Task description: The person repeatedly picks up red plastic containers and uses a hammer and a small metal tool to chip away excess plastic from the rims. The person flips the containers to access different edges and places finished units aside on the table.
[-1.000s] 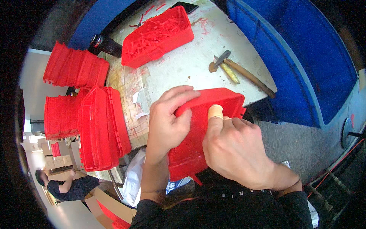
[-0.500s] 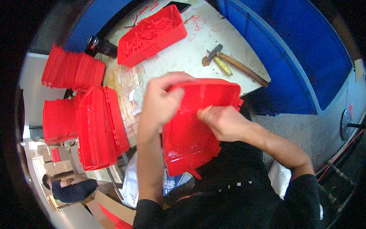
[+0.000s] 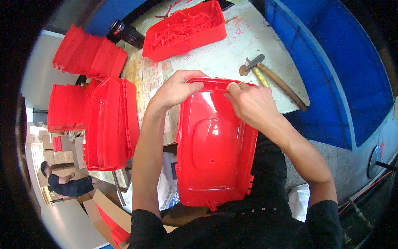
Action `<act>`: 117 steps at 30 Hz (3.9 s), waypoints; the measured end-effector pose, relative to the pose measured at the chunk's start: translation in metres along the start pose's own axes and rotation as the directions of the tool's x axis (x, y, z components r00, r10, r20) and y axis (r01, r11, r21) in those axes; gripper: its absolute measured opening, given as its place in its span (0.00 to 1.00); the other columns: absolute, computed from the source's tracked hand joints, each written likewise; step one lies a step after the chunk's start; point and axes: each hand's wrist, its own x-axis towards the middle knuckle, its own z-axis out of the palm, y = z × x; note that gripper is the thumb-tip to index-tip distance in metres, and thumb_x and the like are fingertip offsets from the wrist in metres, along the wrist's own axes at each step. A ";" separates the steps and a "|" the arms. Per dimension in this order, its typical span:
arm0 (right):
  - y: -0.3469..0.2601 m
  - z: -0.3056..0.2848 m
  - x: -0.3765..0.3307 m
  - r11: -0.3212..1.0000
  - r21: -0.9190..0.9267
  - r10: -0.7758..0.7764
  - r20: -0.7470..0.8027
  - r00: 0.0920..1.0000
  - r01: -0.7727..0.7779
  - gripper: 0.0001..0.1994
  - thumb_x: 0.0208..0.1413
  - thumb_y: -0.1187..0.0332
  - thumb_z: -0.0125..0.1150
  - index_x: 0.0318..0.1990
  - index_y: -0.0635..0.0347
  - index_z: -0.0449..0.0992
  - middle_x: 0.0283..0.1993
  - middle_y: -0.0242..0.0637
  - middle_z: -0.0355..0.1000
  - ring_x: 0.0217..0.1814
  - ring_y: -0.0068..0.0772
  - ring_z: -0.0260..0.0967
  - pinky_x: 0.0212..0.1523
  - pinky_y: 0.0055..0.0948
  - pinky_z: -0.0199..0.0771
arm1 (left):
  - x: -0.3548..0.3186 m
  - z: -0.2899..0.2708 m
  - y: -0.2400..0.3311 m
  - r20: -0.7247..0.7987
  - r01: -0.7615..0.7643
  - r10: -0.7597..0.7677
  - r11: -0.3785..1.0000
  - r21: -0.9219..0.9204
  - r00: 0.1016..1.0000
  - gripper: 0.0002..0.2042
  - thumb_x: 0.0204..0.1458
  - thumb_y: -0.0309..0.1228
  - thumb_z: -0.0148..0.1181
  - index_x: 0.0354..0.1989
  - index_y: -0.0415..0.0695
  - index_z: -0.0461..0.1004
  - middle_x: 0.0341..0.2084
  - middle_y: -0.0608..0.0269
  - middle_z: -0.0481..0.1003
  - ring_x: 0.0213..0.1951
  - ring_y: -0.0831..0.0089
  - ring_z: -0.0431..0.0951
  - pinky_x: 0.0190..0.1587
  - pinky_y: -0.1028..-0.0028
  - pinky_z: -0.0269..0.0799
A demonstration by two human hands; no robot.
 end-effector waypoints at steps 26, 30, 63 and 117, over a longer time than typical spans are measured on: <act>-0.026 0.039 0.028 0.980 -0.188 0.066 0.005 0.998 -0.064 0.09 0.61 0.65 0.57 0.30 0.58 0.74 0.26 0.43 0.77 0.24 0.38 0.78 0.21 0.34 0.75 | 0.011 0.001 -0.023 0.001 -0.127 0.173 0.718 0.685 0.985 0.14 0.49 0.40 0.64 0.33 0.41 0.83 0.25 0.42 0.79 0.32 0.45 0.81 0.40 0.54 0.77; -0.026 0.029 0.039 0.963 -0.266 -0.014 0.069 0.998 0.032 0.13 0.63 0.61 0.58 0.29 0.59 0.75 0.24 0.42 0.76 0.23 0.39 0.77 0.20 0.35 0.74 | 0.008 0.003 -0.023 -0.025 -0.118 0.197 0.677 0.726 0.980 0.14 0.48 0.40 0.65 0.32 0.41 0.83 0.23 0.41 0.78 0.31 0.45 0.81 0.39 0.53 0.78; -0.058 -0.074 -0.001 0.793 -0.217 -0.600 -0.445 0.665 0.570 0.12 0.47 0.64 0.64 0.41 0.49 0.77 0.31 0.29 0.75 0.31 0.25 0.75 0.32 0.23 0.64 | -0.188 0.006 0.086 -0.354 -0.424 0.726 0.651 0.630 0.590 0.07 0.46 0.18 0.55 0.34 0.33 0.75 0.41 0.43 0.80 0.45 0.51 0.80 0.49 0.50 0.75; -0.026 0.012 0.007 0.972 0.028 -0.222 -0.224 0.949 0.234 0.09 0.53 0.72 0.61 0.43 0.56 0.76 0.26 0.39 0.75 0.25 0.38 0.76 0.22 0.35 0.73 | -0.050 -0.020 0.001 -0.092 -0.021 0.037 0.986 0.166 0.995 0.17 0.49 0.22 0.60 0.50 0.34 0.78 0.42 0.53 0.82 0.45 0.67 0.81 0.52 0.68 0.75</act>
